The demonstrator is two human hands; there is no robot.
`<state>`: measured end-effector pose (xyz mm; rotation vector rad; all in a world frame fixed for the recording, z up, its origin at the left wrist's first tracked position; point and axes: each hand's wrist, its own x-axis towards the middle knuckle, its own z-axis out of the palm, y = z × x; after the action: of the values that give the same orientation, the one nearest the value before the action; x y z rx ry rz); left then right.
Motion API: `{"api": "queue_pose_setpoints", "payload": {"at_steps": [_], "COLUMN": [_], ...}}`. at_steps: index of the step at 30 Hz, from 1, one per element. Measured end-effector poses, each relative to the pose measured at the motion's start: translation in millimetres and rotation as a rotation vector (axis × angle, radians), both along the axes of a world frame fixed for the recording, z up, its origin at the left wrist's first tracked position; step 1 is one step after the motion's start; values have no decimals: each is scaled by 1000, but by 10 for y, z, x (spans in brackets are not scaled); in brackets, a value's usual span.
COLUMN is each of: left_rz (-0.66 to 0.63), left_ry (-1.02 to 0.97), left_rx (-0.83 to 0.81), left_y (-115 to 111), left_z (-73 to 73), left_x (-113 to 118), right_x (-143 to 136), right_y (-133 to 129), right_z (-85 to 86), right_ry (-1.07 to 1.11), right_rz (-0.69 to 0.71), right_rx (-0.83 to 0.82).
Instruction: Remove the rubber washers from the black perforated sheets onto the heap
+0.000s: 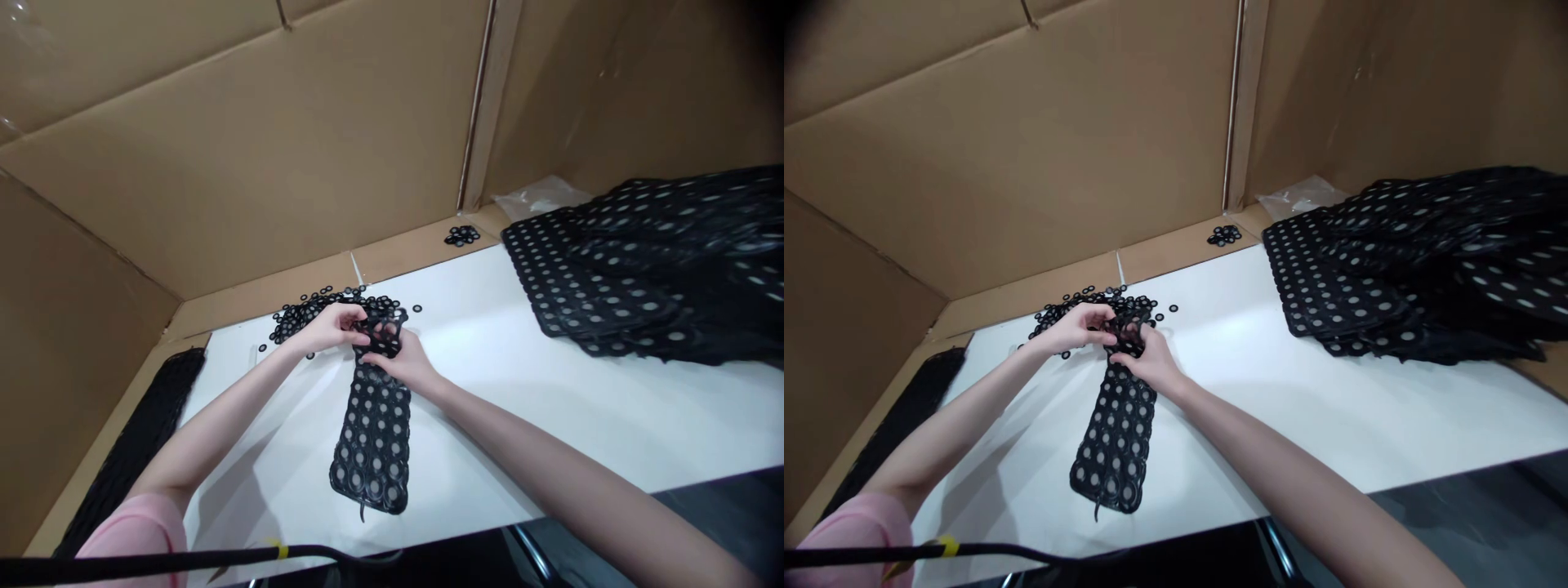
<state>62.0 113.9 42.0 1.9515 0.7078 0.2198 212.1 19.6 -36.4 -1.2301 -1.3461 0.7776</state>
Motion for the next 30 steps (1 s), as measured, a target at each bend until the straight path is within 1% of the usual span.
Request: {"api": "queue_pose_setpoints", "payload": {"at_steps": [2, 6, 8, 10, 13, 15, 17, 19, 22, 25, 28, 30], "left_rz": [-24, -105, -118, -109, -120, -117, -87, -61, -47, -25, -9, -13], "left_ry": [21, 205, 242, 227, 212, 176, 117, 72, 49, 25, 6, 5], "left_rx": [68, 313, 355, 352, 279, 145, 0, -100, -177, -241, -278, -297], "left_y": [-2, -28, -47, -60, -64, -64, -68, -76, -93, -109, -120, -125], "left_z": [-20, 14, 43, 55, 19, -40, -110, -176, -250, -291, -290, -259], "left_x": [11, 6, 5, 2, -22, -50, -80, -105, -124, -129, -141, -162], "right_x": [-2, -7, -8, -4, 8, 15, 15, 10, -1, -9, -13, -16], "right_y": [-1, 1, 3, 6, 11, 13, 11, 4, -7, -7, 12, 31], "right_z": [-13, -28, -31, -34, -34, -27, -17, -6, -1, -15, -42, -61], "right_ry": [-45, -136, -198, -262, -313, -342, -382, -423, -482, -539, -580, -601], "right_rz": [-3, -49, -86, -74, 4, 22, 31, 42, 41, 30, 15, 5], "right_rx": [-8, -46, -59, -55, -25, -8, 8, 27, 44, 52, 53, 63]}}
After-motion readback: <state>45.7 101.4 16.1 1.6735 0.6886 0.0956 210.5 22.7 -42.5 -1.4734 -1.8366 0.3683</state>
